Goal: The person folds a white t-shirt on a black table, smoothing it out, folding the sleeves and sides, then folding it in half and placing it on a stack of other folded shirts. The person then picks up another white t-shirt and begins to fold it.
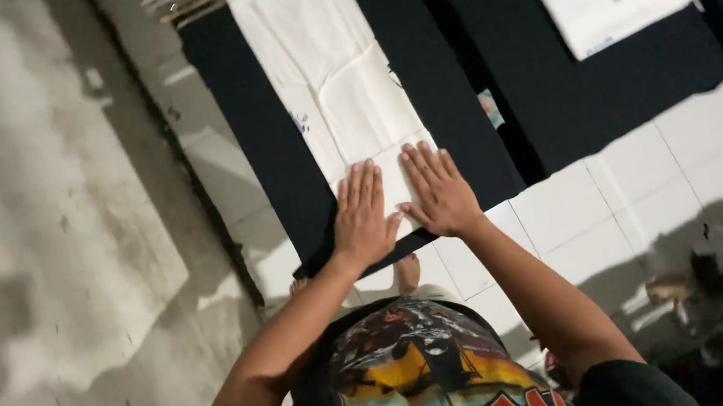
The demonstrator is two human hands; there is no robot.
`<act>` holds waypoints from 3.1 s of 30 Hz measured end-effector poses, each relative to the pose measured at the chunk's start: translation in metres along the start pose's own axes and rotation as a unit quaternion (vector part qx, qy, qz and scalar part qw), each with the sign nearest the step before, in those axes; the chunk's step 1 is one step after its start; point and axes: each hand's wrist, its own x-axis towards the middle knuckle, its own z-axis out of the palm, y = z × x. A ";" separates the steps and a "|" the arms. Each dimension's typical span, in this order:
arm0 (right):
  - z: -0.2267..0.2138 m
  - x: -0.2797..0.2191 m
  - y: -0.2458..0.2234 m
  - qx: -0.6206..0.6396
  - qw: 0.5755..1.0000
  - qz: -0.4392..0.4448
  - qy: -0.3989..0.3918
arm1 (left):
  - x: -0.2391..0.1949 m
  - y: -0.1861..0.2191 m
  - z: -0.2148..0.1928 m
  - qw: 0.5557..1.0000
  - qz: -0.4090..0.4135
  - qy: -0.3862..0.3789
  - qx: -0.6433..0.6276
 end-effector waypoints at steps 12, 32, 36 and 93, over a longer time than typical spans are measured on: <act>0.000 -0.017 0.054 0.046 0.997 -0.045 0.051 | -0.017 0.029 0.007 0.986 -0.118 0.091 0.074; -0.006 -0.012 0.057 -0.034 0.993 -0.047 -0.103 | -0.050 0.025 0.024 0.974 -0.203 0.064 0.079; -0.006 -0.005 0.029 -0.018 0.988 -0.149 0.038 | -0.038 0.043 0.023 0.979 -0.154 0.107 0.084; -0.002 -0.032 0.031 -0.020 0.938 -0.304 0.167 | -0.029 0.043 0.061 0.984 -0.027 0.080 0.158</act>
